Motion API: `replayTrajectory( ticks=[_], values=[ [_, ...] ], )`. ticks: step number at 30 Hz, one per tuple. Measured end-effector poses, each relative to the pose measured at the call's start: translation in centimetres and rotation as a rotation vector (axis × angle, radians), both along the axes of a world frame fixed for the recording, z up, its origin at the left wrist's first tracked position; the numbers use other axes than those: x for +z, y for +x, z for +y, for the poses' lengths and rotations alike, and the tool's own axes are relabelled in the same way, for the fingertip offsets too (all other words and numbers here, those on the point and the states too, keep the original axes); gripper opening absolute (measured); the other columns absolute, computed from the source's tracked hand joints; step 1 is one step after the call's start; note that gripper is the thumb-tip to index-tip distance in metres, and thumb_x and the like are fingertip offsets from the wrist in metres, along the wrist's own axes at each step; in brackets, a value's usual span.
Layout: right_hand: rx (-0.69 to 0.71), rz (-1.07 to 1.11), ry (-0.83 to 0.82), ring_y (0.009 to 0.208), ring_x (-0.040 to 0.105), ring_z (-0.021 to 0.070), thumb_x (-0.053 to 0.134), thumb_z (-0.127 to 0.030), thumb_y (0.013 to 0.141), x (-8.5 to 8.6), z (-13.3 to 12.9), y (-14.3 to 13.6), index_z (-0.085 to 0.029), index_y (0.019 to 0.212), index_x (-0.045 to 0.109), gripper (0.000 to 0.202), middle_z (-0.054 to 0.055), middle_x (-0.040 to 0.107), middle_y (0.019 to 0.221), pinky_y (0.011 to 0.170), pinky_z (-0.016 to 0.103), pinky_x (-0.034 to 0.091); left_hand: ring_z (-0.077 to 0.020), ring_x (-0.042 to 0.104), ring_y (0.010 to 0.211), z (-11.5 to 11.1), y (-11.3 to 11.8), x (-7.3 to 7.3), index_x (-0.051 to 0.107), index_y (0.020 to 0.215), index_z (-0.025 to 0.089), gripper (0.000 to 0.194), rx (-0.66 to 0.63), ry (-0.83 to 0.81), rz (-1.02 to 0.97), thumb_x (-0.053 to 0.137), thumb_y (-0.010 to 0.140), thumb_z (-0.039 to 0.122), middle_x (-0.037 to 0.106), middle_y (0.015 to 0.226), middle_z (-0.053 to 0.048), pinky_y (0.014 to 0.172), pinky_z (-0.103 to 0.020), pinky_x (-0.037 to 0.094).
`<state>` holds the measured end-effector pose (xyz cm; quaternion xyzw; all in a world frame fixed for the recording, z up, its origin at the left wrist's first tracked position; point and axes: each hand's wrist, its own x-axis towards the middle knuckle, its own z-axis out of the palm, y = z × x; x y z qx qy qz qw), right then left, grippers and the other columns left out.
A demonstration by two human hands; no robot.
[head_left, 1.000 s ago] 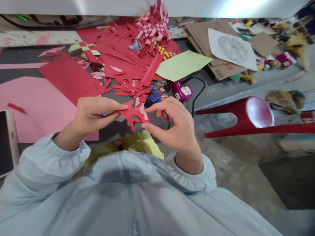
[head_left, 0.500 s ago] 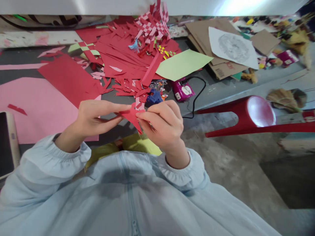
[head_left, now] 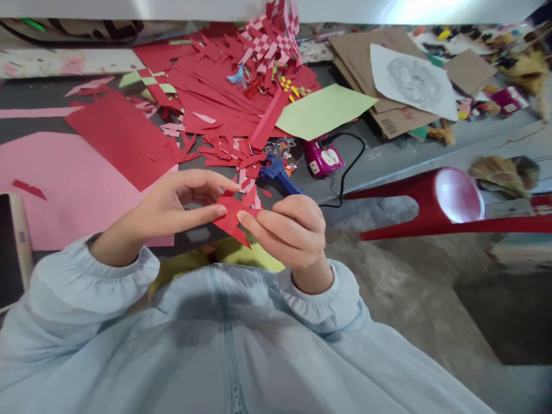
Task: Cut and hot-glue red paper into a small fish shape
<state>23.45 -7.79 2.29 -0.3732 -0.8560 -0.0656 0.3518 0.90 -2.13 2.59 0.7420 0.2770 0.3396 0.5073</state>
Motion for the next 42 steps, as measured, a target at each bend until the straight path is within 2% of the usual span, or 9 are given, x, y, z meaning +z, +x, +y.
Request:
replayTrajectory(
  ticks=[7, 11, 17, 25, 28, 31, 35, 37, 42],
  values=[
    [0.059, -0.089, 0.447, 0.068, 0.055, 0.0125, 0.066, -0.011, 0.088, 0.3, 0.2, -0.3, -0.03, 0.072, 0.072, 0.026, -0.005, 0.07, 0.072, 0.06, 0.028, 0.048, -0.0105, 0.069, 0.074, 0.1, -0.2, -0.1, 0.076, 0.103, 0.022, 0.021, -0.056, 0.106, 0.035, 0.076, 0.083, 0.028, 0.079, 0.094, -0.003, 0.062, -0.015, 0.053],
    [0.102, -0.022, 0.502, 0.07, 0.054, 0.0125, 0.068, -0.006, 0.086, 0.0, 0.6, -0.5, -0.023, 0.072, 0.073, 0.022, -0.002, 0.068, 0.072, 0.059, 0.028, 0.047, -0.0107, 0.07, 0.075, 0.2, -0.1, -0.1, 0.074, 0.106, 0.022, 0.023, -0.07, 0.126, 0.019, 0.075, 0.084, 0.025, 0.078, 0.092, -0.003, 0.064, -0.016, 0.054],
    [0.117, 0.028, 0.53, 0.071, 0.052, 0.0127, 0.068, -0.006, 0.086, -0.6, 1.0, -0.7, -0.023, 0.072, 0.072, 0.023, -0.001, 0.066, 0.074, 0.059, 0.028, 0.045, -0.0129, 0.071, 0.081, 0.4, -0.2, -0.3, 0.075, 0.102, 0.024, 0.017, -0.082, 0.141, 0.032, 0.075, 0.084, 0.025, 0.079, 0.096, -0.003, 0.067, -0.017, 0.053],
    [0.129, 0.036, 0.524, 0.073, 0.053, 0.0134, 0.069, -0.005, 0.083, -0.7, 1.1, -0.6, -0.025, 0.071, 0.071, 0.024, -0.001, 0.066, 0.076, 0.06, 0.029, 0.046, -0.0103, 0.07, 0.075, 0.3, -0.1, -0.4, 0.075, 0.103, 0.024, 0.02, -0.062, 0.134, -0.012, 0.077, 0.083, 0.023, 0.078, 0.093, -0.002, 0.062, -0.015, 0.052],
    [0.122, 0.049, 0.524, 0.072, 0.053, 0.0133, 0.069, -0.005, 0.084, -0.9, 1.2, -0.5, -0.024, 0.069, 0.07, 0.023, 0.0, 0.066, 0.075, 0.059, 0.029, 0.046, -0.0102, 0.069, 0.07, 0.2, 0.0, 0.0, 0.075, 0.104, 0.022, 0.021, -0.021, 0.094, 0.005, 0.075, 0.085, 0.031, 0.078, 0.088, -0.002, 0.06, -0.016, 0.052],
    [0.106, 0.072, 0.499, 0.072, 0.053, 0.0138, 0.07, -0.005, 0.083, -1.2, 1.2, -0.5, -0.023, 0.073, 0.07, 0.021, 0.0, 0.066, 0.075, 0.057, 0.029, 0.046, -0.013, 0.072, 0.077, 0.2, -0.1, 0.3, 0.077, 0.1, 0.022, 0.02, -0.028, 0.07, 0.034, 0.071, 0.088, 0.037, 0.079, 0.091, -0.003, 0.064, -0.018, 0.055],
    [0.006, 0.177, 0.286, 0.075, 0.055, 0.0153, 0.072, -0.009, 0.084, -1.5, 1.2, -0.7, -0.023, 0.086, 0.069, 0.015, 0.0, 0.066, 0.077, 0.064, 0.032, 0.049, -0.0166, 0.075, 0.084, 0.2, -0.5, -0.1, 0.076, 0.108, 0.027, 0.029, -0.087, 0.039, 0.004, 0.08, 0.079, 0.034, 0.079, 0.098, -0.004, 0.073, -0.022, 0.058],
    [-0.031, 0.229, 0.166, 0.076, 0.056, 0.0157, 0.07, -0.01, 0.086, -1.6, 1.2, -0.7, -0.023, 0.089, 0.069, 0.014, 0.001, 0.067, 0.079, 0.068, 0.034, 0.049, -0.0167, 0.075, 0.081, 0.3, -0.4, -0.3, 0.075, 0.109, 0.028, 0.032, -0.058, 0.056, 0.017, 0.081, 0.077, 0.03, 0.079, 0.096, -0.004, 0.071, -0.022, 0.058],
    [-0.046, 0.253, 0.035, 0.077, 0.058, 0.0171, 0.067, -0.015, 0.09, -1.4, 1.0, -1.1, -0.023, 0.089, 0.068, 0.008, 0.002, 0.066, 0.082, 0.071, 0.036, 0.048, -0.0128, 0.071, 0.068, 0.5, -0.1, -0.4, 0.077, 0.088, 0.026, 0.008, 0.072, 0.216, 0.056, 0.076, 0.08, 0.025, 0.079, 0.083, -0.001, 0.059, -0.019, 0.052]
  ],
)
